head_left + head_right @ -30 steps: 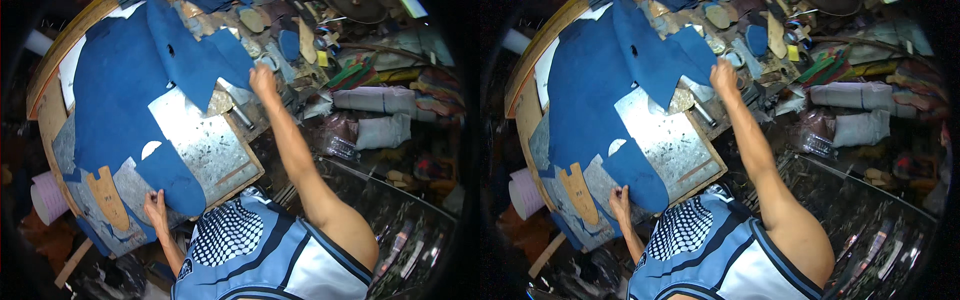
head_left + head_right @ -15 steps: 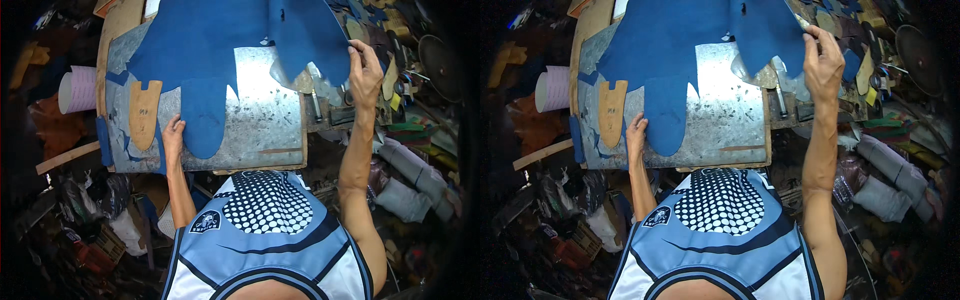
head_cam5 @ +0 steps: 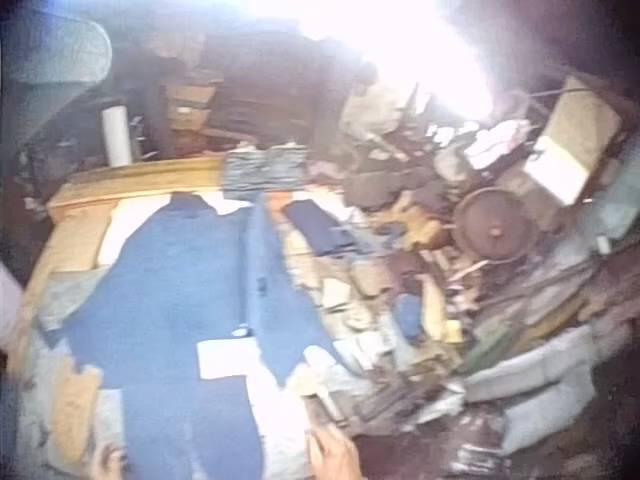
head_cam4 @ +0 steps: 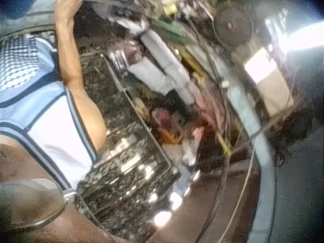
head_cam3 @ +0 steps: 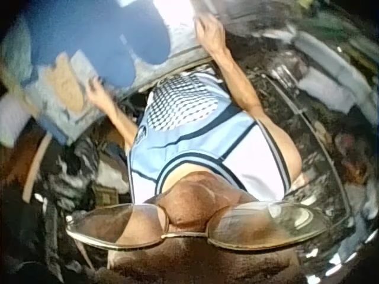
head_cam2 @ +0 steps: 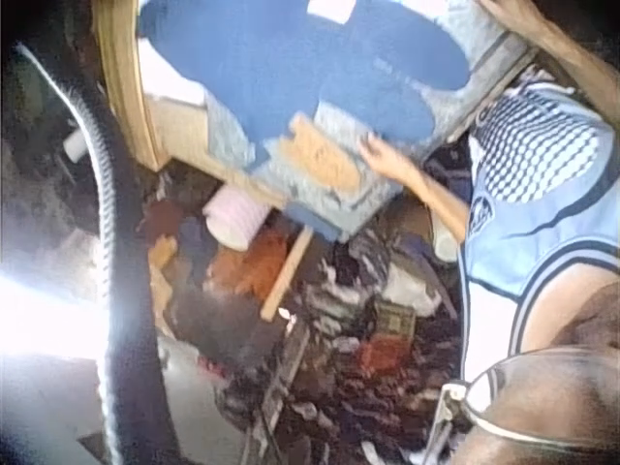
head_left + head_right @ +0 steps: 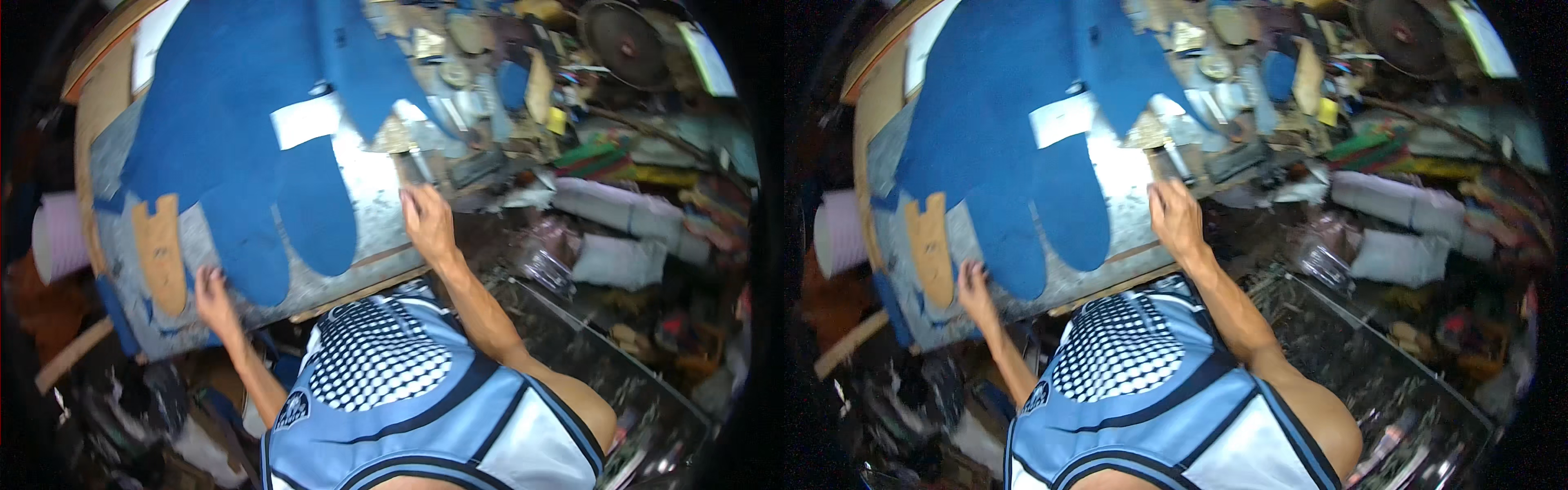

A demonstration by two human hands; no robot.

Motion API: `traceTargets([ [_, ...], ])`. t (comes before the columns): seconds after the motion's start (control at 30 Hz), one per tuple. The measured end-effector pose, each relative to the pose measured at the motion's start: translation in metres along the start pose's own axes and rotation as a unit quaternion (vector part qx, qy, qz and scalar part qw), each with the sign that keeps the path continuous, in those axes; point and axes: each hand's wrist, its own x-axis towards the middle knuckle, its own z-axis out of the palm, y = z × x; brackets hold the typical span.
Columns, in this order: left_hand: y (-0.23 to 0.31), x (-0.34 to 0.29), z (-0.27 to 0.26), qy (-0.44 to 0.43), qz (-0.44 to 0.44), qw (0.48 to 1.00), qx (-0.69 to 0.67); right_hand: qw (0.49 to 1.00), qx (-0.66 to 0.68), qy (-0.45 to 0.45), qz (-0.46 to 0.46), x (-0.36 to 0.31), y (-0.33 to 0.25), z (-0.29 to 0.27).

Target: The person is marking leather sheets with a stencil and cutting out patterns using a small utility knife on a metal workbench.

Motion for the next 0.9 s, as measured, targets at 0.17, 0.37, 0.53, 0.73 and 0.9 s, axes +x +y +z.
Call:
traceTargets([
  [0.17, -0.003, -0.028, 0.000, -0.004, 0.157, 0.975, 0.158, 0.962, -0.262, 0.078, 0.000, 0.105, 0.114, -0.021],
  [0.37, 0.019, -0.073, 0.049, -0.142, 0.315, 0.895, 0.281, 0.917, -0.353, -0.124, 0.137, 0.158, 0.177, -0.035],
  [0.53, 0.010, -0.102, 0.078, -0.162, 0.324, 0.884, 0.294, 0.980, -0.019, -0.045, 0.193, 0.150, 0.121, -0.039],
  [0.73, -0.010, -0.106, 0.094, -0.173, 0.343, 0.887, 0.256, 0.902, 0.370, -0.203, 0.094, 0.026, -0.002, 0.038],
  [0.9, -0.016, -0.106, 0.097, -0.160, 0.346, 0.890, 0.249, 0.952, 0.206, -0.225, -0.011, -0.010, -0.023, 0.087],
])
